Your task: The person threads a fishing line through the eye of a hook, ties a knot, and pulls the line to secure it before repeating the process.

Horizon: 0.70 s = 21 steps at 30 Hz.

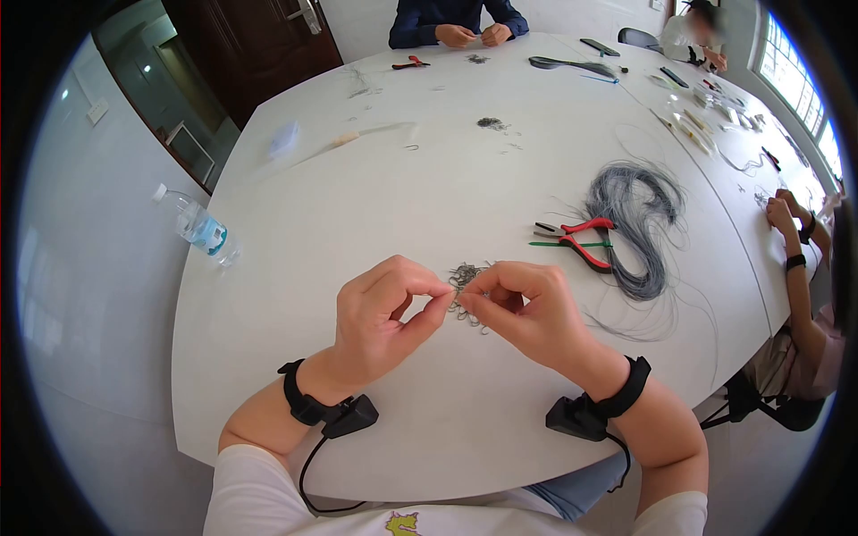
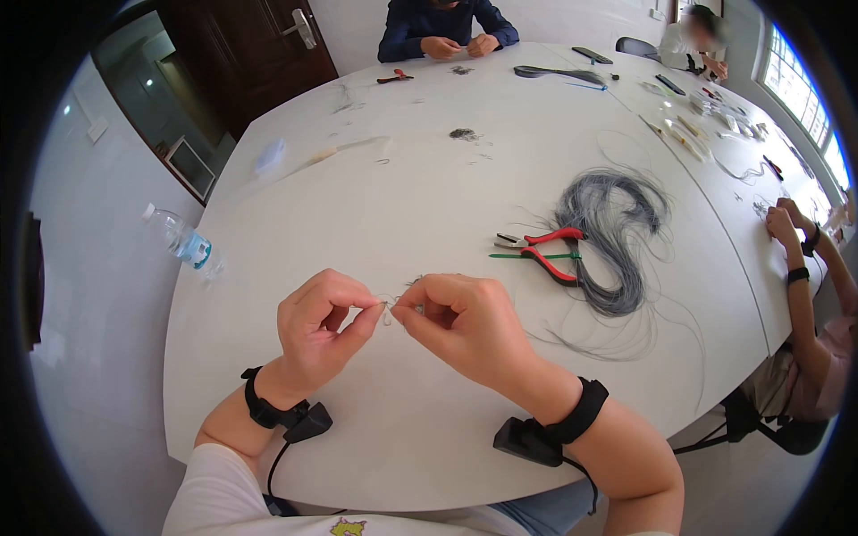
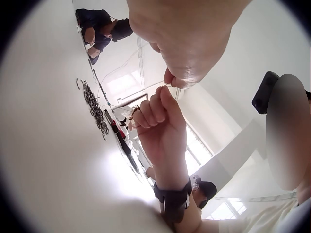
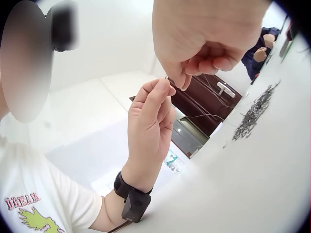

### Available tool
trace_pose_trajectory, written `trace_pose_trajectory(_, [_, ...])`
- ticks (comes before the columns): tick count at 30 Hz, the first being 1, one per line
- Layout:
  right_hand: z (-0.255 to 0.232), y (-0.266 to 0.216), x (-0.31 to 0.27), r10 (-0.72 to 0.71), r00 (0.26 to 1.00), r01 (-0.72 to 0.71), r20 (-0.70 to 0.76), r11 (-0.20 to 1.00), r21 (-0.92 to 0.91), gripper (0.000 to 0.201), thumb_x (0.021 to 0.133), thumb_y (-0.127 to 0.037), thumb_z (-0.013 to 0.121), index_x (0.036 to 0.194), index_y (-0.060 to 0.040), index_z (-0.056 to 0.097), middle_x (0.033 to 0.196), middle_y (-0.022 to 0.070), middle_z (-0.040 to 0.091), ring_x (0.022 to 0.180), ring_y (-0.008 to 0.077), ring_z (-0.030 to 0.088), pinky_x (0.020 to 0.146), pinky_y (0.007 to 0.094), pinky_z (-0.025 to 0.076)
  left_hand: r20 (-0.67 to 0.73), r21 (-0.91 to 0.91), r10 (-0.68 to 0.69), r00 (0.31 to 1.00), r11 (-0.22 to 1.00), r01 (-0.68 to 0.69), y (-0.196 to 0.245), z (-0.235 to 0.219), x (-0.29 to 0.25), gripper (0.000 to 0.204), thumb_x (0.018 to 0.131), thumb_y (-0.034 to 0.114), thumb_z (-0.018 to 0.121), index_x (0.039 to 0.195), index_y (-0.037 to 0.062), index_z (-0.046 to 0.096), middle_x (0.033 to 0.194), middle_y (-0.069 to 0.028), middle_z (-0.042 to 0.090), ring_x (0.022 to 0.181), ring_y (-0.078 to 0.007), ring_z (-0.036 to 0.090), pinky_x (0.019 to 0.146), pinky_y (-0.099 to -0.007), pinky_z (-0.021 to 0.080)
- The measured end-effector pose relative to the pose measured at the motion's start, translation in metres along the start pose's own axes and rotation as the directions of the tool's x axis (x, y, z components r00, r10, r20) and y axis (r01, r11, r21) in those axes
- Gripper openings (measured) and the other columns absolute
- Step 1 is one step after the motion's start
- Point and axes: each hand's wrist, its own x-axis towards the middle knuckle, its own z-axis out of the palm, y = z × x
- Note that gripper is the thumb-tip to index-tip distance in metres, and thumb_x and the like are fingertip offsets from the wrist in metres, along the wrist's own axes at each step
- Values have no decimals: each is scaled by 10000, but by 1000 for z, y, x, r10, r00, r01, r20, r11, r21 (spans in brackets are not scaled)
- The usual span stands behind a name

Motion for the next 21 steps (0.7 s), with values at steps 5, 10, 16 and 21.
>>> trace_pose_trajectory(5, [6,-4,-3,-420,907,389,-41,869,-306,95,743,-18,735,768,-75,663,621,21,597,504,157,545,484,289,429,-22,18,-1,1000,1000,1,-3,-2,1,173,804,-72,716,873,68,640,819,-8,640,533,-31,414,448,-198,297])
trace_pose_trajectory(10, [-5,-15,-3,-632,771,568,76,629,-531,165,703,-21,753,768,-105,628,661,8,591,568,179,575,496,296,442,-13,68,49,999,997,-48,-3,0,2,178,787,-75,734,868,61,652,798,-23,651,553,-50,473,451,-200,320])
trace_pose_trajectory(16, [-20,-26,-2,-647,754,577,117,566,-588,172,713,-27,759,782,-96,618,674,9,582,592,184,580,505,296,442,64,121,161,985,978,-168,1,0,4,209,730,-89,753,853,53,661,794,-51,677,608,-141,597,506,-240,456])
trace_pose_trajectory(21, [-23,-21,3,-621,781,552,63,640,-535,158,725,-29,757,796,-93,631,672,20,596,596,194,587,506,299,446,114,105,165,980,978,-177,5,0,4,217,722,-82,768,861,60,681,817,-40,690,640,-158,621,539,-255,489])
